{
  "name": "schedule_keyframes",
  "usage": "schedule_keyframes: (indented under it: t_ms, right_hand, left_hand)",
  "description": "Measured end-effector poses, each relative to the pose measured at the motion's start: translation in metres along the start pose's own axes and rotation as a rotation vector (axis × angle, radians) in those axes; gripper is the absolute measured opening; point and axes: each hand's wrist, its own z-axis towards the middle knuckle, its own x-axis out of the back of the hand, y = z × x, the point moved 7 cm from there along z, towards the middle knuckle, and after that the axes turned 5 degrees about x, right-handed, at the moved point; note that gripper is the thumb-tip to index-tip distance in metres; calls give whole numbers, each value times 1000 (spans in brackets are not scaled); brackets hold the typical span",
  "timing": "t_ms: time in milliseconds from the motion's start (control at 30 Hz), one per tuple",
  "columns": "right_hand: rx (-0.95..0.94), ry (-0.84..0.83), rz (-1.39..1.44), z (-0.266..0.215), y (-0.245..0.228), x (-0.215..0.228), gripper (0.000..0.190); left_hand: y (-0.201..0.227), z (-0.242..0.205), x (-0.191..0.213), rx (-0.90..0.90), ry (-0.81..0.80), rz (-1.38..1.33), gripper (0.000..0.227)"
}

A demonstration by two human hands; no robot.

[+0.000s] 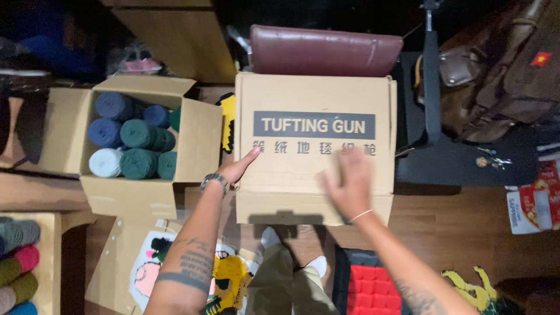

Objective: The person packs a tufting gun and its accessories into a box, then places the closed box onto a table.

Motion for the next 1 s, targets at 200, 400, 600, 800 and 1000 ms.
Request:
schedule_keyframes:
  t_ms: [200, 400, 600, 800, 1000]
  right_hand:
    - [532, -351, 29, -28, -166, -94, 91]
    - [462, -520, -129, -16, -180, -133, 107]
    - [579, -203, -223, -13, -175, -145, 43]
    - [553, -131, -250, -14, -174, -131, 41]
    - [354, -266, 21, -23, -94, -47, 75]
  left_hand:
    - [13, -2, -1, -149, -38, 23, 96]
    - [13, -22, 3, 78, -82, 58, 100]
    - [-2, 11, -7, -74, -174, -119, 101]
    - [-10, -4, -13, 155, -132, -274, 95]
    - [-7, 0, -22, 75, -132, -432, 89]
